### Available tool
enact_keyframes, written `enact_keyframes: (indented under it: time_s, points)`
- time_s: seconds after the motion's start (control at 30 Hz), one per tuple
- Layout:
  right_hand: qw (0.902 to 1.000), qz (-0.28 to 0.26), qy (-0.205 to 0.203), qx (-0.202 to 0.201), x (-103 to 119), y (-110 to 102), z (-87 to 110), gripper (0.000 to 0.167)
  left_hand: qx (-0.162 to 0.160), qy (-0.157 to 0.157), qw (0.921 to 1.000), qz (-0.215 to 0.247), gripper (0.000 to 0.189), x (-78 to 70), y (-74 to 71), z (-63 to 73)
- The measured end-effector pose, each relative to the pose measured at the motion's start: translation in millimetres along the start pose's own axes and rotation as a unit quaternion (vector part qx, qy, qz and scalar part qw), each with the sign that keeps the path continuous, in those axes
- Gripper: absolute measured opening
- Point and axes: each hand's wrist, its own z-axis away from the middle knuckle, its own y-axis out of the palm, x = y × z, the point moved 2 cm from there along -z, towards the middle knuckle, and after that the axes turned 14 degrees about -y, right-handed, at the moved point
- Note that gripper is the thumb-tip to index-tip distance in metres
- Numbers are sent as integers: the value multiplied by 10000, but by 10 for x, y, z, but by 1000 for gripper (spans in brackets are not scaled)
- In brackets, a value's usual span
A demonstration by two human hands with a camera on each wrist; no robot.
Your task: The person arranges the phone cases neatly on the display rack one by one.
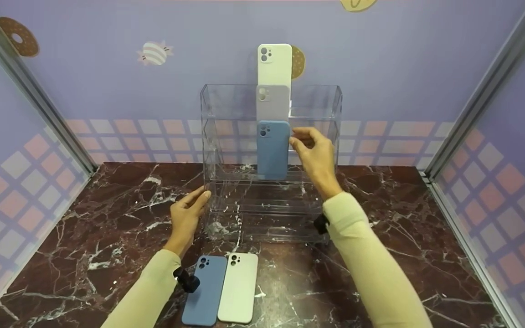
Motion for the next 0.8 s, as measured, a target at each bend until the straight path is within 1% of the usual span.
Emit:
enact_keyframes:
  time_s: [0.1, 0.2, 0.33, 0.47, 0.7, 0.8]
  points:
    - [9995, -179, 242, 81, 5, 18, 155, 32, 31, 29, 10000, -39, 33, 1, -7, 2]
    - [9987, -272, 381, 201, 3, 48, 317, 32, 17, 6, 10000, 22, 33, 6, -8, -4]
    - [9982, -169, 405, 418, 1, 85, 540, 32, -26, -14, 10000, 65, 33, 10, -7, -9]
    - [9962, -104, 451, 741, -21, 133, 778, 32, -37, -39, 9999, 110, 33, 3, -5, -2]
    - [9906, -209, 515, 1250, -91, 273, 1172, 29, -29, -73, 9998, 188, 33, 1, 3, 0]
    - [9865, -370, 575, 1489, -128, 343, 1324, 29, -30, -75, 9998, 203, 32, 10, 6, -9]
